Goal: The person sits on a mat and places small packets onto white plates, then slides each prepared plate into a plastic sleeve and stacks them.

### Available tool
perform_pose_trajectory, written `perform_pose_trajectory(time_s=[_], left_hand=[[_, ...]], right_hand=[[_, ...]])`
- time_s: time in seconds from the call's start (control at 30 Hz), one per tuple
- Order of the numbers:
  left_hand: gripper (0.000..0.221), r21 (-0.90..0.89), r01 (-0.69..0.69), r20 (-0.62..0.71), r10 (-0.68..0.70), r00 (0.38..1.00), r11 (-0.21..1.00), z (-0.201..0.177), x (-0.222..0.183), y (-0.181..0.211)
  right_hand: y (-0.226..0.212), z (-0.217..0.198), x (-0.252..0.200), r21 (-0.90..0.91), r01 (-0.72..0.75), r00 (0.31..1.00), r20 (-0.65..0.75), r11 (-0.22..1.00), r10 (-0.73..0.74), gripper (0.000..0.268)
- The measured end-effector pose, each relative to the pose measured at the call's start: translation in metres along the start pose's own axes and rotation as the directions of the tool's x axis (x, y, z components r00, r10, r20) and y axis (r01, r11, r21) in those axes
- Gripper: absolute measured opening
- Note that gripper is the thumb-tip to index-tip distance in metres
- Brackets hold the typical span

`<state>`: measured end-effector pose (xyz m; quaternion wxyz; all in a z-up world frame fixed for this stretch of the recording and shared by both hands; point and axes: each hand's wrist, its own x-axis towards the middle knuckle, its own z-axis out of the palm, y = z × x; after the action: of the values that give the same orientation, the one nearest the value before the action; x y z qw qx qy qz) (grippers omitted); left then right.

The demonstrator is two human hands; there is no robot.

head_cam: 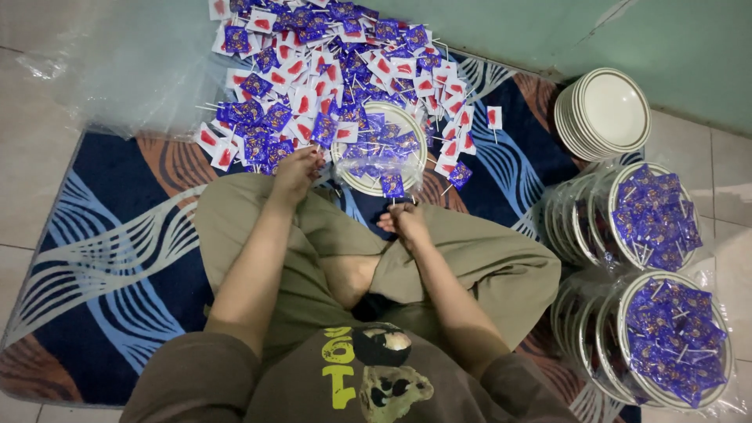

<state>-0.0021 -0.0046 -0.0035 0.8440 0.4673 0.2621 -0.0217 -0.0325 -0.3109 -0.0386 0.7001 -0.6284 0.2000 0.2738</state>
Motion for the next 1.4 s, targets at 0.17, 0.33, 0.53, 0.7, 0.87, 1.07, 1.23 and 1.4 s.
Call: perform_pose_trajectory(time_s=[0.17,0.33,0.53,0.7,0.87,1.07,1.23,1.4], left_hand=[[0.031,0.021,-0.008,0.016,0.007,1.0,1.0,-0.003,0.013,-0.009],[0.034,0.015,-0.019,-0.013,0.019,1.0,1.0,-0.002,0.017,-0.011],[0.023,0.172,-0.079,-0.026,0.085,0.996,0.982,0.014,0.0,-0.003],[0.012,0.216,-0.12,-0.016,0.126,0.992,0.969,0.014,0.007,-0.003],[0.01,0.208,-0.123,0.067,0.111,0.992,0.97,0.02,-0.006,-0.004],[0.017,0.34,-0.166,0.255,0.079,0.964,0.926,0.034,-0.026,0.01],[0.02,0.56,-0.287,0.439,0.016,0.898,0.777,0.045,-0.051,0.03],[0.023,0.639,-0.423,0.327,0.271,0.906,0.643,0.028,-0.025,0.005]], right_hand=[[-0.004,0.01,0.01,0.069,0.084,0.995,-0.06,0.994,-0.08,0.028],[-0.022,0.031,0.034,0.131,0.186,0.981,-0.077,0.974,-0.177,0.027],[-0.038,0.055,0.079,0.179,0.192,0.953,-0.269,0.965,-0.14,0.018],[-0.055,0.061,0.085,0.032,0.125,0.943,-0.316,0.992,-0.109,0.03],[-0.077,0.063,0.032,-0.015,0.098,0.979,-0.179,0.995,-0.099,0.044],[-0.066,0.054,-0.009,0.12,0.224,0.972,0.038,0.967,-0.23,0.035],[-0.049,0.058,-0.001,0.163,0.232,0.971,0.017,0.959,-0.237,0.031],[-0.077,0.049,-0.037,0.369,0.22,0.975,-0.05,0.903,-0.217,0.036]])
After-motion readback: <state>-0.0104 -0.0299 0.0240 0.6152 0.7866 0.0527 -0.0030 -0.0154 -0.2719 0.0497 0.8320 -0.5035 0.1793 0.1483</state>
